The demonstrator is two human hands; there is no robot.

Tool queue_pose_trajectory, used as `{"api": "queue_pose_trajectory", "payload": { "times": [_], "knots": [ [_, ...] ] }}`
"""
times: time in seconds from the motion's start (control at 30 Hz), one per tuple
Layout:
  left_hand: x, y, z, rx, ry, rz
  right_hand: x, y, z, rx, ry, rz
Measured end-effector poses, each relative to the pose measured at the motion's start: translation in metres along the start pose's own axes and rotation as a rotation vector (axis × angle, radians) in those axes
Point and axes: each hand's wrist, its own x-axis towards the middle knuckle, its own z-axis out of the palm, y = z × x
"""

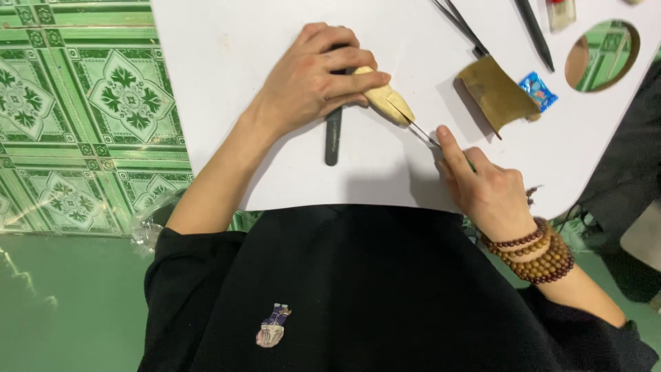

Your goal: Carving and detailing a small wooden object using a utility knife and other hand tools

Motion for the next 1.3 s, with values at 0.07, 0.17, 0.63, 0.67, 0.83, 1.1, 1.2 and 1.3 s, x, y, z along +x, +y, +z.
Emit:
{"api": "queue_pose_trajectory", "payload": {
  "times": [0.07,0.17,0.63,0.67,0.83,1.1,1.2,1.3],
  "knots": [
    [0.001,0.004,0.0,-0.022,0.007,0.005,-0.006,-0.002,0.001,-0.004,-0.038,0.023],
    [0.002,0.005,-0.002,-0.036,0.018,0.011,-0.005,-0.004,-0.002,-0.029,-0.027,0.028],
    [0.001,0.006,-0.003,-0.051,0.018,-0.022,-0.026,0.005,-0.001,0.066,-0.044,0.051],
    [0.001,0.005,-0.003,-0.052,0.016,-0.022,-0.028,0.005,-0.002,0.166,-0.036,0.077],
    [0.003,0.006,-0.005,-0.058,0.008,-0.017,-0.018,0.001,-0.001,0.322,-0.024,0.112],
    [0.003,0.005,-0.007,-0.055,0.017,-0.01,0.0,0.0,0.002,0.085,-0.045,0.031],
    [0.004,0.006,-0.007,-0.056,0.036,-0.013,0.005,-0.001,-0.002,0.086,-0.023,0.024],
    [0.004,0.007,-0.01,-0.061,0.007,-0.022,0.007,-0.003,-0.005,0.018,-0.016,0.018]
  ]
}}
